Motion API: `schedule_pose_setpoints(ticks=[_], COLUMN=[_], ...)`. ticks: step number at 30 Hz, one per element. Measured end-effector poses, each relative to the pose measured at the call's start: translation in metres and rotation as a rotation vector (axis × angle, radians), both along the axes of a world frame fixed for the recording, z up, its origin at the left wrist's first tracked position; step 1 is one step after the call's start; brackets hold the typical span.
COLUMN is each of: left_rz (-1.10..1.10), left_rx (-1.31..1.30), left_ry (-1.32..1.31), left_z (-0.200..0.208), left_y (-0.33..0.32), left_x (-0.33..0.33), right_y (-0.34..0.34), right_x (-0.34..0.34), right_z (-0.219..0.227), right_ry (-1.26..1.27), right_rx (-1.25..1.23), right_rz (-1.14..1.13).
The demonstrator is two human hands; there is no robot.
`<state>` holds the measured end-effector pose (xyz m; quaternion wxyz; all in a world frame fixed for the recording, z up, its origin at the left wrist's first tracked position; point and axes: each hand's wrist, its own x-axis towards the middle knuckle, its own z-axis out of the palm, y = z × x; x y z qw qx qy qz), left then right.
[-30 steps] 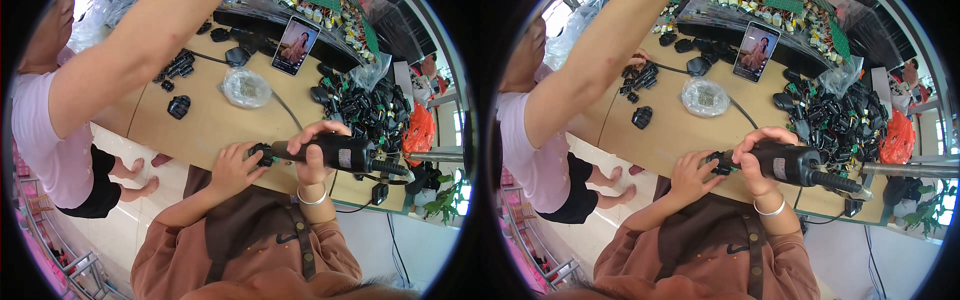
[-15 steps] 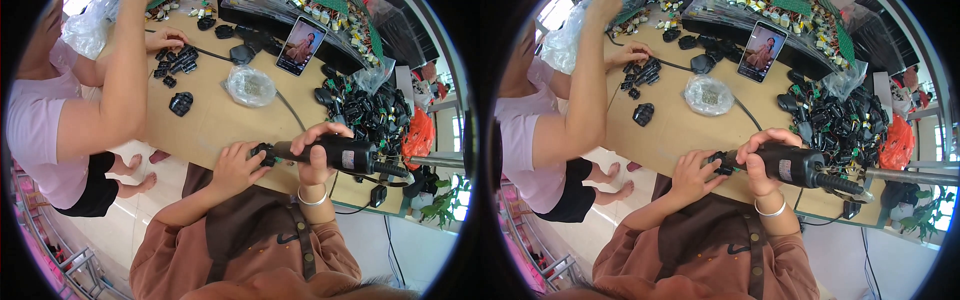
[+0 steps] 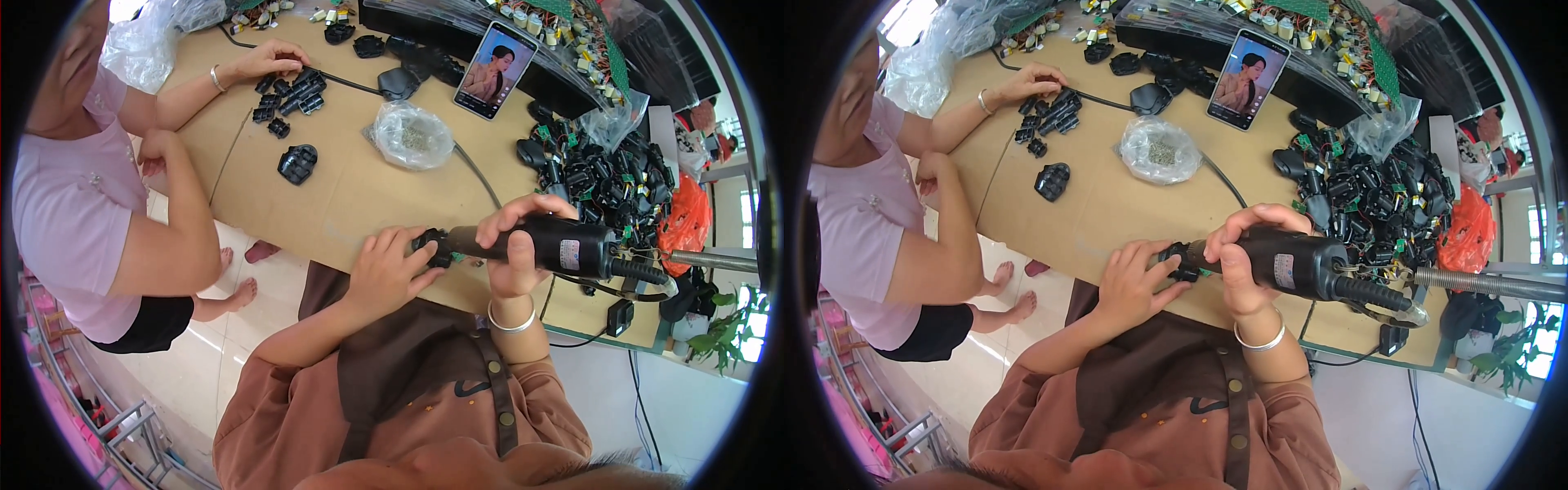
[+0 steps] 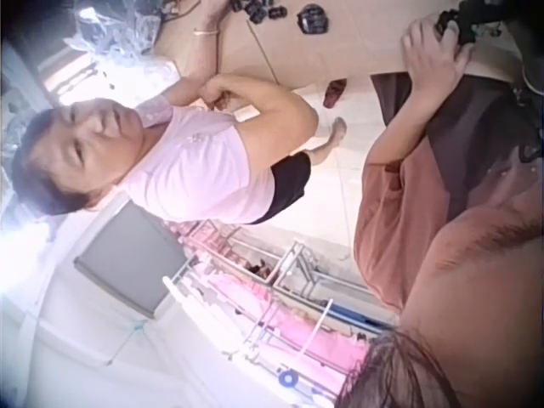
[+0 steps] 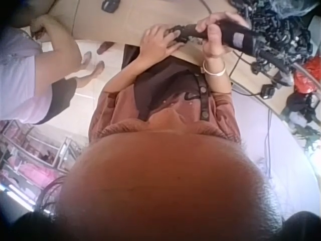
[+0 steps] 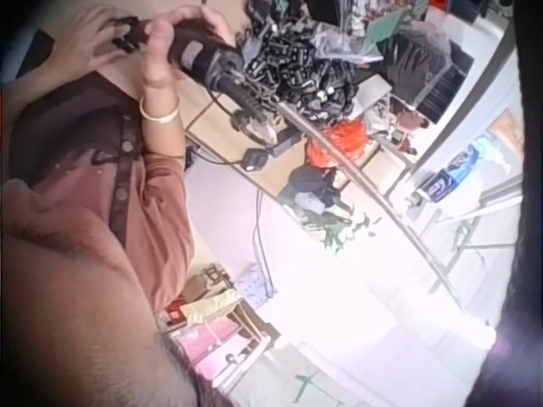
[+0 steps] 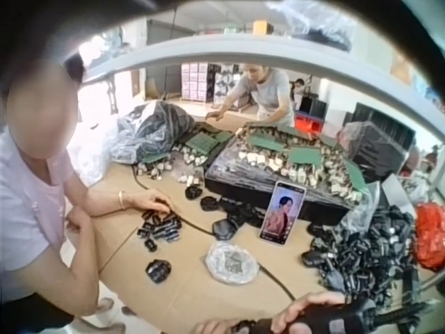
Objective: The person assembles small electronic components and plastic casing using an electric screwdriver to secure the screws.
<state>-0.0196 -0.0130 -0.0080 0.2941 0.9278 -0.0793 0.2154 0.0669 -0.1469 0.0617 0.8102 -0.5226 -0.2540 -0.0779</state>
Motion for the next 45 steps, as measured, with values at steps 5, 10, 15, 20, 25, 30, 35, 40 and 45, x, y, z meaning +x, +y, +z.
schedule_pose_setpoints(ticks=[5, 10, 15, 20, 25, 30, 35, 40, 45], left_rz=[0.001, -0.001, -0.039, -0.021, -0.009, -0.006, 0.014, 0.029, 0.012], left_rx=[0.005, 0.011, 0.002, 0.02, 0.039, 0.035, 0.061, 0.105, 0.074], left_ry=[-0.008, 0.004, 0.011, -0.02, -0.022, -0.01, -0.031, -0.031, 0.023], left_z=[0.001, 0.003, 0.003, 0.002, 0.005, 0.003, 0.003, -0.002, -0.003], left_y=[0.002, 0.003, 0.001, 0.001, 0.001, 0.001, 0.001, -0.004, -0.006], left_x=[0.004, 0.002, -0.002, -0.003, -0.001, -0.003, -0.008, -0.008, -0.008], right_y=[0.002, 0.003, -0.002, -0.004, -0.005, -0.006, -0.007, -0.015, -0.018], right_x=[0.003, 0.003, -0.002, -0.002, -0.002, -0.004, -0.006, -0.012, -0.014], right_z=[0.0, 0.001, -0.004, -0.004, 0.003, -0.001, 0.002, 0.005, 0.008], right_ry=[0.005, -0.015, 0.01, 0.004, 0.005, 0.006, 0.001, 0.006, 0.021], right_rx=[0.001, 0.025, 0.023, 0.038, 0.085, 0.117, 0.166, 0.237, 0.26], right_rz=[0.0, 0.013, -0.011, 0.01, 0.018, -0.017, -0.011, -0.033, -0.014])
